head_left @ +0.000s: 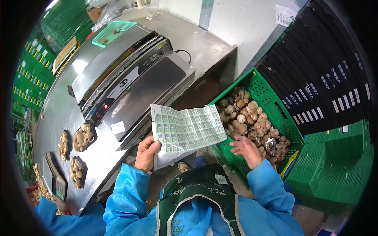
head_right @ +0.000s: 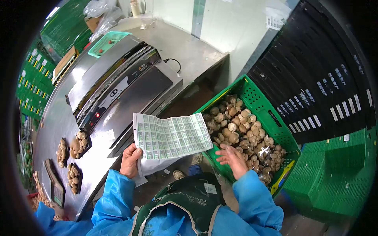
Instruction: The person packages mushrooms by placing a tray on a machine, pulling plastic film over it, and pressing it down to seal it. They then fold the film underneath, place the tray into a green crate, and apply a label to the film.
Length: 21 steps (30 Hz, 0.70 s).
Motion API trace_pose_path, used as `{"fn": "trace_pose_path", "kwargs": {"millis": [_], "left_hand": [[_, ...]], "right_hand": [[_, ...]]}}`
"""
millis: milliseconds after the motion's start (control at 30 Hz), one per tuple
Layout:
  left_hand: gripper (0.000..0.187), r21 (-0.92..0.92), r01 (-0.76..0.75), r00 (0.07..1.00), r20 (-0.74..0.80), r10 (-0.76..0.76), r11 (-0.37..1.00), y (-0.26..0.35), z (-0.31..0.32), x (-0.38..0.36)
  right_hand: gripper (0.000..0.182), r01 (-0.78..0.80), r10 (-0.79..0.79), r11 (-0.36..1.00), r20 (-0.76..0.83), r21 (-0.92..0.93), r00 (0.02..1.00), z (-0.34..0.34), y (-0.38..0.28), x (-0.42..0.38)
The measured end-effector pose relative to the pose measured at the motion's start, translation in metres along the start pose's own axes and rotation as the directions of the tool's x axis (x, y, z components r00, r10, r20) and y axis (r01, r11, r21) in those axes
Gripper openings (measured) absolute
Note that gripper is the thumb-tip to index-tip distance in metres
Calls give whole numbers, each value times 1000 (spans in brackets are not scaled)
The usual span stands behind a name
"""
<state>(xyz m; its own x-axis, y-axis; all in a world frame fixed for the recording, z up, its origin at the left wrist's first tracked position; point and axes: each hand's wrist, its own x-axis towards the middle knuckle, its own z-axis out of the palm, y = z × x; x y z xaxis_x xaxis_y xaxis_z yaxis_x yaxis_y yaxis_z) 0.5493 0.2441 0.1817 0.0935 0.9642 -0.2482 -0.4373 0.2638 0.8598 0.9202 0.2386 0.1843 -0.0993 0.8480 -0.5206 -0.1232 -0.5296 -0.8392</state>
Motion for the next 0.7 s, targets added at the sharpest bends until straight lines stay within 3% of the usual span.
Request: {"fn": "trace_pose_path", "kwargs": {"millis": [67, 133, 167, 233, 367, 433, 467, 533, 567, 633, 700], "left_hand": [[19, 7, 3, 1000, 12, -3, 1000, 0, -1, -1], [19, 15, 3, 1000, 22, -3, 1000, -1, -3, -3], [19, 28, -6, 1000, 18, 5, 1000, -1, -3, -4], [19, 43, -18, 1000, 18, 17, 999, -1, -4, -5], [22, 30, -45, 999, -15, 46, 999, -1, -5, -10], [24, 4, -63, 998, -24, 63, 998, -1, -4, -11], [25, -28, -82, 996, -29, 81, 996, -1, -3, -13], [26, -59, -108, 994, -36, 106, 992, -1, 0, -15], [27, -81, -148, 989, -40, 145, 986, 1, 1, -16], [24, -99, -197, 980, -56, 192, 975, 4, 1, -16], [21, -43, -239, 968, -92, 234, 970, 11, 1, -17]], "right_hand": [[48, -9, 8, 1000, -58, -9, 998, 5, 2, 16], [43, 47, -69, 985, -125, -168, 990, 8, 1, 34], [43, 50, -72, 985, -130, -163, 989, 8, 0, 43], [35, -16, 5, 946, -34, -325, 999, 9, -2, 58], [27, -62, 40, 934, -67, -351, 997, 15, 3, 70], [23, 100, -144, 891, -68, -444, 987, 15, 19, 80], [23, 102, -146, 890, -66, -445, 987, 16, 18, 80], [20, 83, -83, 993, -7, -79, 996, 22, 10, 76], [20, 97, -97, 992, 0, -82, 995, 25, 1, 73], [15, 7, -22, 988, 99, 157, 995, 26, -10, 62], [13, 69, -83, 968, 50, 242, 995, 31, -18, 56]]}}
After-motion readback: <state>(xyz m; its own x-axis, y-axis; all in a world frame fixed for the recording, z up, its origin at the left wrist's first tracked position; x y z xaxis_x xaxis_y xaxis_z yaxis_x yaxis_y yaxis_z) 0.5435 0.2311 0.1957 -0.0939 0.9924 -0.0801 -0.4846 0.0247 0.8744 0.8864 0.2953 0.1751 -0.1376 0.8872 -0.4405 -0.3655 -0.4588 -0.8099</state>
